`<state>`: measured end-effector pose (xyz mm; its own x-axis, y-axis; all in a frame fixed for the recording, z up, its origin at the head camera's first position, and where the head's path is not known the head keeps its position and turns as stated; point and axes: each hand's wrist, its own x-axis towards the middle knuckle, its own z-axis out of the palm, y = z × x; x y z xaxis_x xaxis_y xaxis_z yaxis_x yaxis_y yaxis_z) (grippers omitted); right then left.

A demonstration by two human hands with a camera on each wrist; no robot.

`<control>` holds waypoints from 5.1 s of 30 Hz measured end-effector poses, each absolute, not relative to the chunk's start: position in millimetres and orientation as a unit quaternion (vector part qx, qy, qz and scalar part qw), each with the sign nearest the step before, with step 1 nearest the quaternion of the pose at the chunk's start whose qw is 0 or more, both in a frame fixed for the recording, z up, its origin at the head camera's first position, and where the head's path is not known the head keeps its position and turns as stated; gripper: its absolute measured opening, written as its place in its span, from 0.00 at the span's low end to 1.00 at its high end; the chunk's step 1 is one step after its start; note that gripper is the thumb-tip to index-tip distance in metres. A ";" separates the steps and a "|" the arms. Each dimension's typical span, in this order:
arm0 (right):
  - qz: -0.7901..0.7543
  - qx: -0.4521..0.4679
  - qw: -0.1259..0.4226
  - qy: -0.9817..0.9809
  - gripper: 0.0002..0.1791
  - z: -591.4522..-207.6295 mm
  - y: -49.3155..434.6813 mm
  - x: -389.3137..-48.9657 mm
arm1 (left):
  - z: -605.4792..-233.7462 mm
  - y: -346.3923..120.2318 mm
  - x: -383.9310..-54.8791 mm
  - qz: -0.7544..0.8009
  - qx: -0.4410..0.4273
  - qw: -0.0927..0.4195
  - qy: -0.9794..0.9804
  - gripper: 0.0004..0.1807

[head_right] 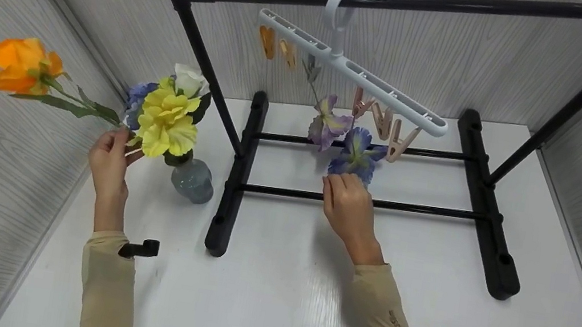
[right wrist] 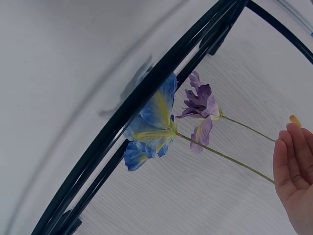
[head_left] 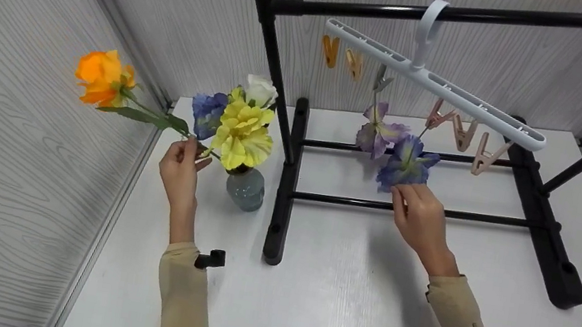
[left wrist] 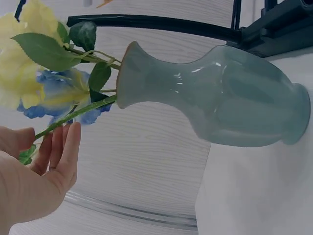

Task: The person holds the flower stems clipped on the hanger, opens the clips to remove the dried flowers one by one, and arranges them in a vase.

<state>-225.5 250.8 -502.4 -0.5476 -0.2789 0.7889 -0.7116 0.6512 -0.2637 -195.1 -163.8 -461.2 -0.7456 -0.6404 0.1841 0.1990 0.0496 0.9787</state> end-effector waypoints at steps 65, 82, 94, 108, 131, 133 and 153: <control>0.689 0.032 0.244 -0.682 0.07 -498.7 228.6 -221.7 | -410.0 46.6 -203.2 -0.558 -0.175 0.180 -0.791 0.17; 0.661 0.065 0.219 -0.715 0.07 -499.9 229.7 -210.0 | -376.8 111.3 -234.0 -0.499 -0.205 0.172 -0.824 0.21; 0.648 0.044 0.202 -0.733 0.06 -495.2 222.4 -207.1 | -357.1 147.4 -264.0 -0.439 -0.177 0.206 -0.856 0.25; 0.624 0.042 0.203 -0.753 0.05 -493.1 213.2 -203.5 | -361.9 163.3 -273.4 -0.233 -0.142 0.313 -0.909 0.19; 0.613 0.070 0.206 -0.759 0.04 -504.7 216.1 -203.4 | -365.5 157.8 -284.6 -0.116 -0.173 0.417 -0.885 0.07; 0.618 0.076 0.201 -0.756 0.04 -514.0 220.6 -207.0 | -364.8 156.1 -285.0 -0.114 -0.176 0.411 -0.887 0.07; 0.429 0.164 0.188 -0.868 0.03 -495.8 269.7 -207.7 | -373.3 151.8 -290.5 -0.156 -0.180 0.421 -0.875 0.11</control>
<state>-207.7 269.7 -495.8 -0.8757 -0.1228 0.4670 -0.4458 0.5776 -0.6839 -290.5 151.8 -373.3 -0.5806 0.1846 0.7930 0.4464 0.8867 0.1205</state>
